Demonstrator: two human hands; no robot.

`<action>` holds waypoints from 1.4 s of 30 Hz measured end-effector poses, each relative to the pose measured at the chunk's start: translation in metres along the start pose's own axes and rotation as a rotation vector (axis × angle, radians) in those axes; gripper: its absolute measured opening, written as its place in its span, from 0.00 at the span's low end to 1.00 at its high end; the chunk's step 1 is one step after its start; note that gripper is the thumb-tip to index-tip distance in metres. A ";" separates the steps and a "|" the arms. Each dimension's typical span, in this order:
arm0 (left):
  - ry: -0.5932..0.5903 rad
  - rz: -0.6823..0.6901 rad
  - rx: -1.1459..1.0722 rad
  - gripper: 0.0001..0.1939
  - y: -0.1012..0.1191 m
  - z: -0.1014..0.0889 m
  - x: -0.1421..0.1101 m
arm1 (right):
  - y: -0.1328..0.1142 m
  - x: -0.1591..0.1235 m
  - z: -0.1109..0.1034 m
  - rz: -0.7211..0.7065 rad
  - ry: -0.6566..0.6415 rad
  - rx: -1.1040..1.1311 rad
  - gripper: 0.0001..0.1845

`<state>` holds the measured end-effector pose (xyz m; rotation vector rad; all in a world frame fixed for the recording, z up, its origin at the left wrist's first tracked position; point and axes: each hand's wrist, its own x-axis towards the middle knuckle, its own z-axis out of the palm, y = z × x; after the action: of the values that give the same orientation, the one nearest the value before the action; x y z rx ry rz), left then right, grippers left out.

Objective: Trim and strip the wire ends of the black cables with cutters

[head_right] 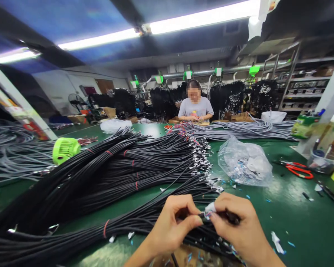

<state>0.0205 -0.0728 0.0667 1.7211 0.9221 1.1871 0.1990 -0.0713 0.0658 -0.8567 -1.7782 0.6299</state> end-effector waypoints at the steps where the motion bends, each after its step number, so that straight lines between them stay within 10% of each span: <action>1: 0.011 0.080 0.043 0.10 -0.001 0.000 0.000 | 0.001 -0.001 0.002 0.181 -0.014 0.130 0.09; 4: 0.033 0.343 0.191 0.10 -0.006 -0.001 -0.001 | 0.006 -0.004 0.008 0.623 -0.064 0.494 0.21; 7: 0.073 0.539 0.350 0.10 -0.011 -0.001 -0.001 | 0.008 -0.007 0.012 0.706 -0.097 0.574 0.25; 22: 0.256 0.620 0.572 0.09 -0.014 0.009 -0.005 | 0.008 -0.012 0.001 -0.017 0.097 -0.136 0.03; 26: 0.254 0.594 0.614 0.08 -0.014 0.010 -0.006 | 0.016 -0.022 -0.005 -0.282 0.030 -0.306 0.15; 31: 0.259 0.641 0.652 0.09 -0.017 0.012 -0.006 | 0.018 -0.022 -0.005 -0.208 0.161 -0.365 0.16; 35: 0.187 0.643 0.689 0.10 -0.017 0.011 -0.005 | 0.009 -0.009 -0.010 -0.142 -0.020 -0.333 0.06; 42: 0.107 0.543 0.644 0.09 -0.018 0.014 -0.008 | 0.009 -0.018 -0.010 -0.426 0.005 -0.535 0.20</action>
<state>0.0295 -0.0764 0.0443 2.5619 1.0019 1.4300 0.2147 -0.0801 0.0518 -0.7820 -2.0769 -0.1354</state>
